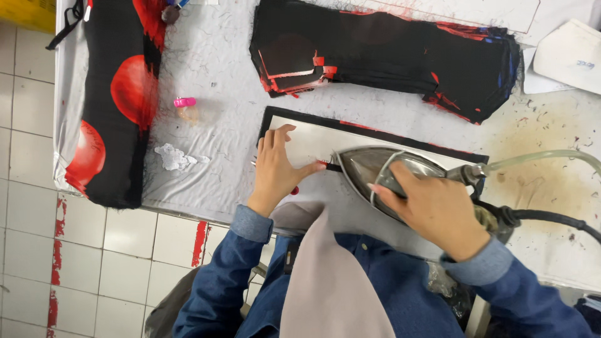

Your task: The person places a white paper pattern onto a piece of black fabric with red designs, aligns it, and uses a steam iron to press the pattern onto the fabric. They repeat this process with additional fabric pieces, using a red tool to trim or adjust the pattern edges before ironing.

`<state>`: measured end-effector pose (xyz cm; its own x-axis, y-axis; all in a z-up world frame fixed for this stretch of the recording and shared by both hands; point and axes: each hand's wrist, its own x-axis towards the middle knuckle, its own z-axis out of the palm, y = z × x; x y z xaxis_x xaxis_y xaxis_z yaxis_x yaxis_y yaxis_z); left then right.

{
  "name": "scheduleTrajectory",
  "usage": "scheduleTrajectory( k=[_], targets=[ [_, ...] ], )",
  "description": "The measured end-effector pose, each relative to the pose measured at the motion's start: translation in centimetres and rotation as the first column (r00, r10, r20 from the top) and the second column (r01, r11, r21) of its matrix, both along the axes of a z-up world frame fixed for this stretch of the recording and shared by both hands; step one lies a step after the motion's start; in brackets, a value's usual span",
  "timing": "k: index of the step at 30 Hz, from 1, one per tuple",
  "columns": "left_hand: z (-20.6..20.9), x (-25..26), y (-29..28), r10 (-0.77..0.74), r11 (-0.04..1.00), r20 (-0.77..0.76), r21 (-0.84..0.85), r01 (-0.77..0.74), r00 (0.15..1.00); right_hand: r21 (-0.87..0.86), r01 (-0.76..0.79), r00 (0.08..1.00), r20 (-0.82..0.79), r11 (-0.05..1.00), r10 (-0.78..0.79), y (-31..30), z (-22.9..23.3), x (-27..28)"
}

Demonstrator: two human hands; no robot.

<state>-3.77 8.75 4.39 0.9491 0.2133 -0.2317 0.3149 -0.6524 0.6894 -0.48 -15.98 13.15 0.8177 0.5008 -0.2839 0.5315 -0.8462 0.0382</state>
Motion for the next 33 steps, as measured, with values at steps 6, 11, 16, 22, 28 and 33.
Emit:
scheduleTrajectory(
  k=[6,11,16,22,28,33],
  targets=[
    [-2.7,1.2,-0.3,-0.022,0.986,-0.005,0.167,0.023,1.0,-0.018,0.015,0.989,0.147,1.0,-0.012,-10.3,-2.7,-1.0],
    [-2.1,1.6,-0.1,-0.009,0.995,-0.047,0.098,0.014,0.999,-0.09,0.107,0.954,0.289,0.99,-0.077,-19.9,-4.4,-0.4],
    [-3.1,1.0,-0.1,-0.041,0.995,0.048,0.09,0.037,0.998,-0.314,0.373,0.833,0.527,0.873,-0.167,-23.8,-5.8,2.4],
    [-2.3,-1.2,-0.9,-0.132,0.99,0.326,0.094,0.107,0.936,0.247,0.149,0.792,0.55,0.958,-0.265,-12.8,-8.2,3.0],
    [-3.2,-4.2,-0.8,0.002,0.965,0.2,0.255,-0.054,0.98,0.381,0.179,0.976,0.049,0.907,-0.214,-8.2,-11.2,3.5],
    [-4.0,-5.1,-0.4,0.026,0.959,0.2,0.271,-0.081,0.979,0.483,-0.178,0.835,0.535,0.858,-0.128,-7.5,-10.7,3.4]
  ],
)
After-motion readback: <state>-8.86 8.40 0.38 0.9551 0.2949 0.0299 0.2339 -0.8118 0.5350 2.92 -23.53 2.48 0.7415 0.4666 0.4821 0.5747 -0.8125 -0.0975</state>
